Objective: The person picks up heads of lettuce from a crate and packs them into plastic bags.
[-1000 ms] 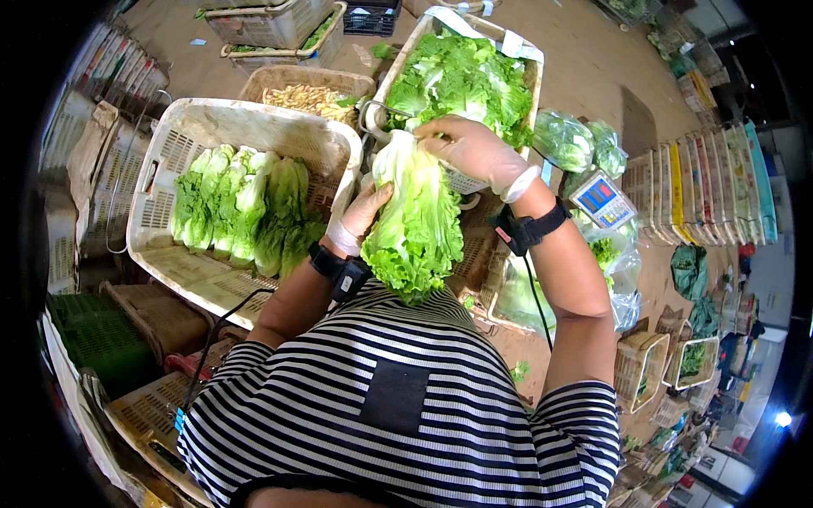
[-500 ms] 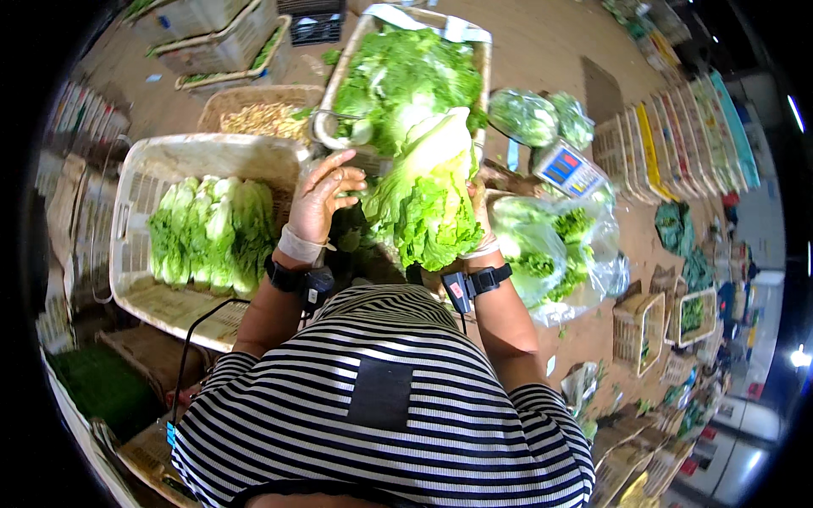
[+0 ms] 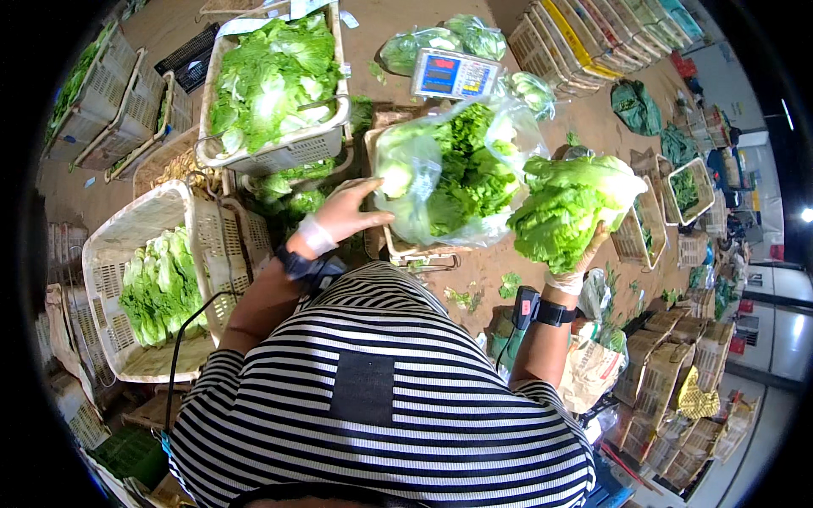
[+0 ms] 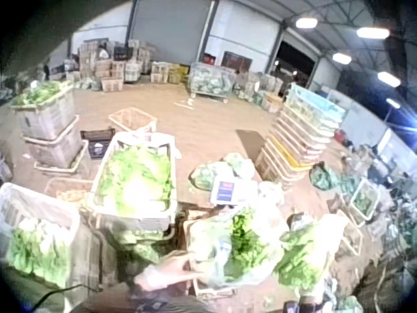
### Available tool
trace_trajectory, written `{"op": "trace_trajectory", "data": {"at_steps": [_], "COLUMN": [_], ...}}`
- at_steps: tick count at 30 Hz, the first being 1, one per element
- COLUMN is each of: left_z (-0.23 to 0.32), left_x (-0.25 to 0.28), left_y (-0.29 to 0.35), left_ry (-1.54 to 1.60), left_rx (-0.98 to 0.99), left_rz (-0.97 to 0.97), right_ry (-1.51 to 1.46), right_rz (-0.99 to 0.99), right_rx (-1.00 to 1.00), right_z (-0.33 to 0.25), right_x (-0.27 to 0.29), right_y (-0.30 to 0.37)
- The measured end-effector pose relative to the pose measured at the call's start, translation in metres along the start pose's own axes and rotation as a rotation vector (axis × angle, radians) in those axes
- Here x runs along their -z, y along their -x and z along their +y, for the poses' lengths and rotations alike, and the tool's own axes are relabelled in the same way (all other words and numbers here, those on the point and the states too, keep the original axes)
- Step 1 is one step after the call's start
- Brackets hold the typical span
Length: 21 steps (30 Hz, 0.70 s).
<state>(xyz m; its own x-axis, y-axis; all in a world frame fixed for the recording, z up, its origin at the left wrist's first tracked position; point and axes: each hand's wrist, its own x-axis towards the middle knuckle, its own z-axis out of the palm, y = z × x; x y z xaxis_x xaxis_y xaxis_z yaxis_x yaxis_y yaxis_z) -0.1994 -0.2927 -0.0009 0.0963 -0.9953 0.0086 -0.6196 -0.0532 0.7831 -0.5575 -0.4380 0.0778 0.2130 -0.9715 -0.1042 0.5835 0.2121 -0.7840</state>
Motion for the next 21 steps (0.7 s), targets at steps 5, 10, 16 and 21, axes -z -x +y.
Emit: {"op": "trace_trajectory", "data": {"at_steps": [5, 10, 16, 21], "left_z": [0.035, 0.025, 0.025, 0.060], "left_x": [-0.060, -0.059, -0.082, -0.092], "left_y": [-0.040, -0.037, -0.039, -0.052], "left_ry": [0.575, 1.656, 1.131, 0.195], "left_rx": [0.066, -0.049, 0.438, 0.336], "left_rz": [-0.318, 0.237, 0.539, 0.123], "right_ry": [0.346, 0.891, 2.120, 2.240], "right_rz": [0.021, -0.288, -1.505, -1.483], "right_rx": [0.034, 0.407, 0.699, 0.859], "right_z": [0.002, 0.076, 0.189, 0.240], "right_x": [0.011, -0.003, -0.019, 0.063], "right_y": [-0.016, -0.060, -0.056, -0.073]}}
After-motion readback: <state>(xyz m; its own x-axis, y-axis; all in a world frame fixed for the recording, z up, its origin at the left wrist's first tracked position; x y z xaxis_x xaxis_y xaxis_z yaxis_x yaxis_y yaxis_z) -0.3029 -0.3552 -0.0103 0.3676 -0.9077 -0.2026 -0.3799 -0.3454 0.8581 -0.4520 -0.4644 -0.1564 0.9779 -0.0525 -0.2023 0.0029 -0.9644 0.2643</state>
